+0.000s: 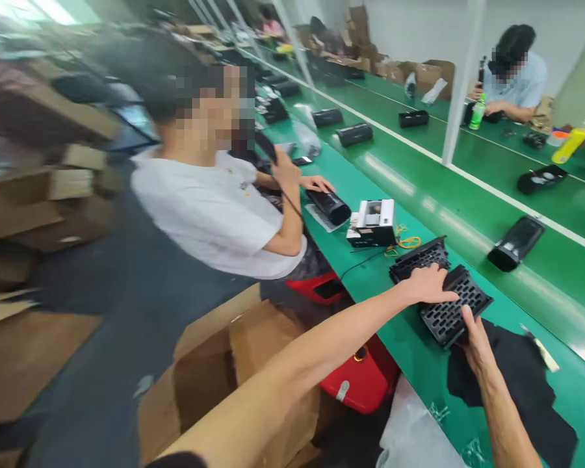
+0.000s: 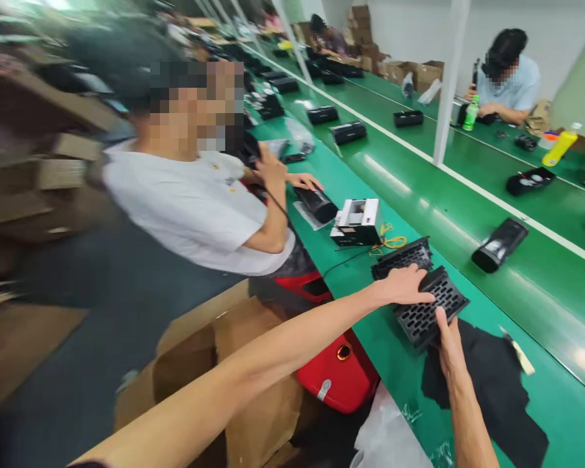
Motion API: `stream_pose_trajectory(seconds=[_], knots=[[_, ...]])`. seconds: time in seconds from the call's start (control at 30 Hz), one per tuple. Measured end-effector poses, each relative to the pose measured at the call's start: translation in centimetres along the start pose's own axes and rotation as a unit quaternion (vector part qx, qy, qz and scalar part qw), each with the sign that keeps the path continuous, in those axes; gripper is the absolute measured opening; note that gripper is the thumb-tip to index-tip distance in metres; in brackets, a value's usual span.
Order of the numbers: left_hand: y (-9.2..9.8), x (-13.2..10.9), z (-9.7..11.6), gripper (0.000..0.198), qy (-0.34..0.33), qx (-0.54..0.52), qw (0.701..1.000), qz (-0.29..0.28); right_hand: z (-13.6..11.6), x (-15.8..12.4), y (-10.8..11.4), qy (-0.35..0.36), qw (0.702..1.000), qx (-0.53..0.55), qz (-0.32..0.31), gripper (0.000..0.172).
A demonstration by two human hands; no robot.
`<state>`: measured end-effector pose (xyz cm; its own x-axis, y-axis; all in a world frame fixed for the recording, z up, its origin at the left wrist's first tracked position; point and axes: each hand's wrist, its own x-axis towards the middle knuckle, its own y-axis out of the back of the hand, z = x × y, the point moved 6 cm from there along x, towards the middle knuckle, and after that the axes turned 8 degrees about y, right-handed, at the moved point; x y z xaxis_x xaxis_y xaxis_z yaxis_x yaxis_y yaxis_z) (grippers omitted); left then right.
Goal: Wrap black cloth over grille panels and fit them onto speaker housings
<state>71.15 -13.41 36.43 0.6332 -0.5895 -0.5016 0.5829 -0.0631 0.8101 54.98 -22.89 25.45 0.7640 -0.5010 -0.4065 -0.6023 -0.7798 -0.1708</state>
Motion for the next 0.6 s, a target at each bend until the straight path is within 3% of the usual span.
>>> stream_pose_trajectory(seconds=[0.13, 0.23, 0.33, 0.43, 0.6], knots=[[-0.7, -1.8, -0.4, 0.091, 0.008, -0.026, 0.999, 0.038, -1.1, -1.0, -0.3, 0.078, 0.994, -0.004, 0.074, 0.088], [-1.5, -3.4, -1.1, 0.091, 0.013, -0.05, 0.997, 0.063, -0.6, -0.9, 1.3, 0.105, 0.985, -0.034, 0.135, 0.084], [-3.0, -6.2, -3.1, 0.083, 0.006, -0.09, 0.993, 0.08, -0.1, -1.0, 3.1, 0.108, 0.973, -0.091, 0.182, 0.074], [-6.2, -10.2, -7.6, 0.076, 0.012, -0.135, 0.987, 0.089, -0.5, -1.3, 4.3, 0.102, 0.954, -0.165, 0.228, 0.065], [-15.5, -19.1, -18.9, 0.067, 0.107, -0.212, 0.968, 0.084, -3.1, -3.0, 5.6, 0.104, 0.908, -0.293, 0.281, 0.055]])
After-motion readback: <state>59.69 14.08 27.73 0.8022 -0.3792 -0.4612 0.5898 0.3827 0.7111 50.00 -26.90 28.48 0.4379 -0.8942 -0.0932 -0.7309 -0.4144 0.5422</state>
